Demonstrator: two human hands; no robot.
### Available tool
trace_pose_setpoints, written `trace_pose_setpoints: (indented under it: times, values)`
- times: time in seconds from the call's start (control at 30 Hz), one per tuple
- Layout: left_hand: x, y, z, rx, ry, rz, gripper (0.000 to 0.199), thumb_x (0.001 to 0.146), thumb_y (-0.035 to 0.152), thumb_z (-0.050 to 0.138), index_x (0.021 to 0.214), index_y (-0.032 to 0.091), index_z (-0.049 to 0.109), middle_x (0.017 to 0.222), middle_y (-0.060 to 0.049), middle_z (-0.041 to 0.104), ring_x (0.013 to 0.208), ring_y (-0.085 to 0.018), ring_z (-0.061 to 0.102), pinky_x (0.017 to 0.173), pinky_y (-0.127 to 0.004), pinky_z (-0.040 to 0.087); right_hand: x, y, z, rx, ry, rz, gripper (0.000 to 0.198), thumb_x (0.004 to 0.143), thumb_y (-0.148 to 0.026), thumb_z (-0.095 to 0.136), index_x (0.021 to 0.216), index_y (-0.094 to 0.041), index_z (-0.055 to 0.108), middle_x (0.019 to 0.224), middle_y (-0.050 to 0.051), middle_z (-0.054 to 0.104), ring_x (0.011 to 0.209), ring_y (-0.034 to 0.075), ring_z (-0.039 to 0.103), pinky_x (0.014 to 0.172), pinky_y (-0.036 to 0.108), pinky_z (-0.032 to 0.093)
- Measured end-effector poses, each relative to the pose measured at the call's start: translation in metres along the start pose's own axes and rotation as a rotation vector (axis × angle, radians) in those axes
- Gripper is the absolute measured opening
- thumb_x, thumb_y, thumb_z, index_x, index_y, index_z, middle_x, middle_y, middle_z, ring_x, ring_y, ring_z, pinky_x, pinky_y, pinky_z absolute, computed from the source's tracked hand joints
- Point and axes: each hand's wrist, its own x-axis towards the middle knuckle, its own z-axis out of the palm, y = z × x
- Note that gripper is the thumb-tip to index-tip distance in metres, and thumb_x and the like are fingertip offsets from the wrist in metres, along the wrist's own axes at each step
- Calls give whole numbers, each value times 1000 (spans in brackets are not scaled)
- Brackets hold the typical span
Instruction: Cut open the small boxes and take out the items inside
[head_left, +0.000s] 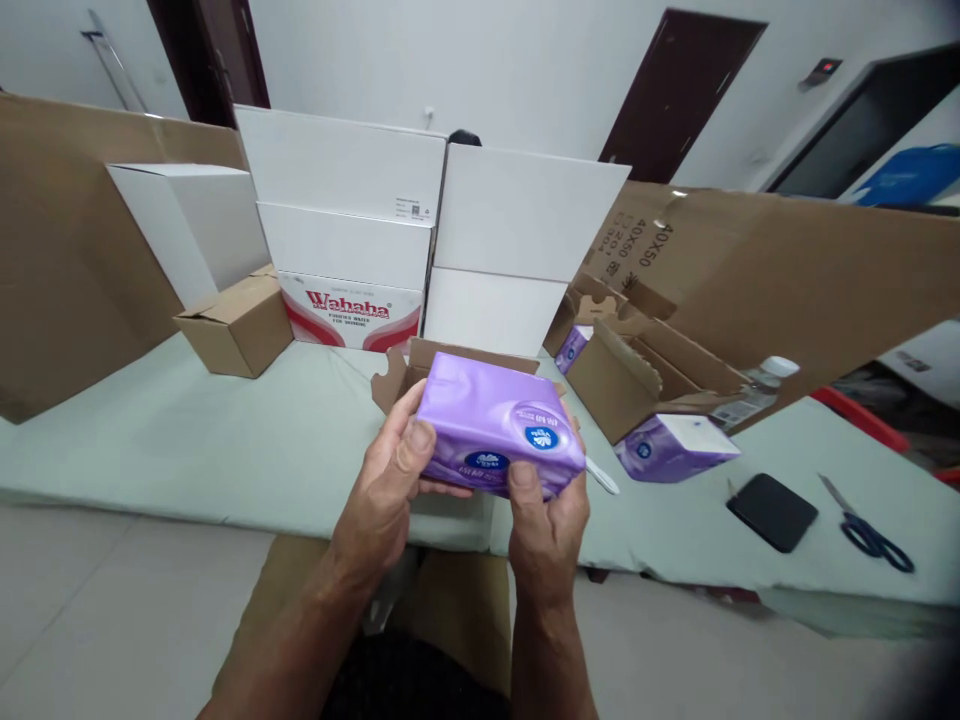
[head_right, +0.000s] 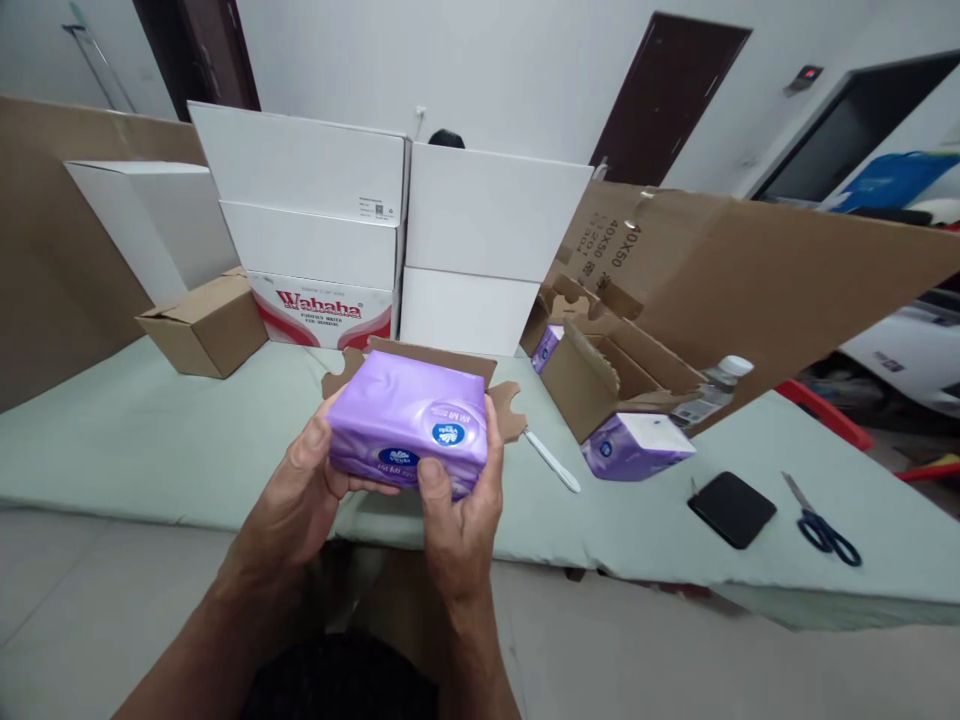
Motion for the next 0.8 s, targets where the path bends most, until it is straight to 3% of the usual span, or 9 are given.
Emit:
trace_pose_setpoints:
  times: [0.3,0.43,0.53,0.6,0.67,0.73,0.8]
  values:
    - [-3,-4,0,-24,44,40,67,87,59,73,141,21,61,129,-12,72,118,-34,69,93,-41,61,-12,-8,-7,-185,15,-71,73,95,-47,63,161,-27,38,161,13,46,143,35,49,116,57,43]
    - [-1,-4,1,-81,117,37,59,85,48,77,135,20,65,117,-9,76,112,-33,72,91,-40,61,-14,-4,-12,-230,-42,-126,75,96,-49,62,162,-26,36,160,15,45,147,36,45,117,62,40]
    - [-1,-4,-3,-107,182,68,59,83,45,77,134,17,65,110,-9,77,106,-31,74,86,-38,62,-16,5,-27,-145,-19,-254,65,96,-53,62,154,-27,50,159,14,46,147,36,43,110,58,48]
    - [-2,-2,-6,-108,216,102,61,82,43,78,135,17,65,109,-9,77,101,-28,74,82,-35,62,-16,13,-44,-179,112,-268,49,95,-46,66,141,-28,64,144,12,59,132,32,57,100,49,55]
    - [-2,-1,-8,-105,233,127,62,81,41,78,137,19,64,109,-8,77,94,-25,75,76,-31,61,-15,20,-62,-327,177,-178,37,94,-36,70,130,-27,70,116,8,70,103,23,68,89,40,57]
    - [-1,1,-8,-99,237,132,63,81,41,79,138,20,63,109,-7,76,88,-22,74,70,-28,60,-10,25,-76,-489,61,-58,38,92,-34,71,129,-26,71,95,3,70,79,17,65,79,35,57]
    - [0,1,-7,-88,237,127,64,80,42,79,139,20,62,110,-7,76,86,-21,73,67,-27,58,-3,28,-85,-585,-123,27,49,90,-38,71,137,-26,65,90,2,69,69,15,62,68,30,55]
